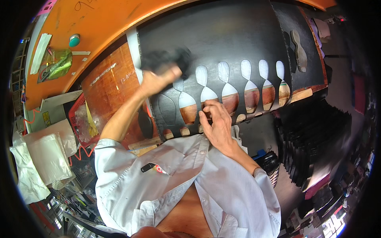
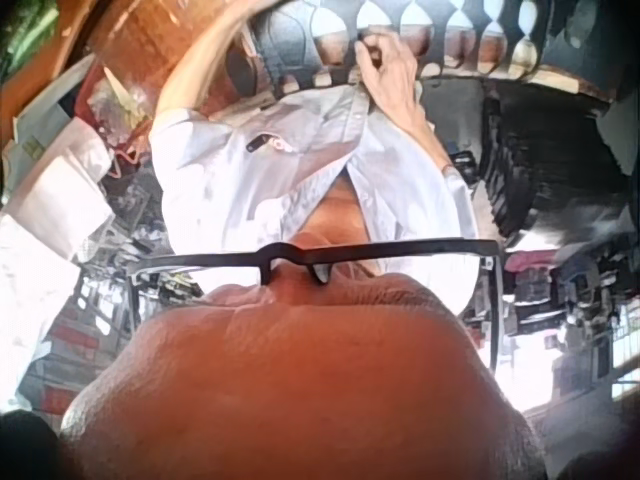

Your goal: The person places black insole-like components onto a conveyor belt, aligns them, and presses them into position. They then pick up the finished pairs and place them into plastic bags on a nearby table.

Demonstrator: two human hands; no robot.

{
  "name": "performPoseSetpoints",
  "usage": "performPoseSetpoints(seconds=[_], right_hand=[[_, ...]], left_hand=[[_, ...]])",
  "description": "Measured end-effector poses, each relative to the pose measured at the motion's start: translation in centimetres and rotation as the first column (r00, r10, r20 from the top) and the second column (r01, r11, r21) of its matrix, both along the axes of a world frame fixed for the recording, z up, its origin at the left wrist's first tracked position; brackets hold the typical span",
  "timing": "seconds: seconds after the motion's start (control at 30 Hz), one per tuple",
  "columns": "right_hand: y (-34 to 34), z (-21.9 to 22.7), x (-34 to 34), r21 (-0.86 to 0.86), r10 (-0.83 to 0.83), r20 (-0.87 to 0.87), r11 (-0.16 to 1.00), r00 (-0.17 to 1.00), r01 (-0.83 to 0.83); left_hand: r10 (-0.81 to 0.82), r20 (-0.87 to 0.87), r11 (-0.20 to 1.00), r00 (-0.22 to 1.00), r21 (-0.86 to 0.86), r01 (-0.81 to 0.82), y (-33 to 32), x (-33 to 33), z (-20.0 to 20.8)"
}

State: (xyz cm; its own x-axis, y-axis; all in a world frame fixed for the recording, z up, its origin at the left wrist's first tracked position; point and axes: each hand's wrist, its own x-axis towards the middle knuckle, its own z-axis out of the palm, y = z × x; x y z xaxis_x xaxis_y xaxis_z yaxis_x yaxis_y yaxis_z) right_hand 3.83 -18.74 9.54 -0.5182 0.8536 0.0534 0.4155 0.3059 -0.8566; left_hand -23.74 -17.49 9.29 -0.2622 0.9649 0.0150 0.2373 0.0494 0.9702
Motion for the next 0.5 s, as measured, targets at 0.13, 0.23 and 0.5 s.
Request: performPoseSetpoints(seconds=[0.13, 0.23, 0.5], right_hand=[[-1.2, -1.3, -2.2, -0.319, 0.208, -0.185, 0.912, 0.960, -0.259], [-2.0, -4.1, -4.4, -0.647, 0.344, -0.114, 0.686, 0.932, -0.333], [-2.8, -9.8, -5.8, -0.834, 0.090, -0.390, 0.387, 0.917, -0.393]], left_hand=[[0.294, 0.325, 0.936, 0.899, 0.091, -0.339, 0.6, -2.8, 3.6], [0.140, -0.274, 0.916, 0.951, 0.400, -0.019, -2.1, -4.9, 4.5], [-0.594, -0.691, 0.655, 0.412, -0.117, 0.747, -7.4, -3.6, -1.3]])
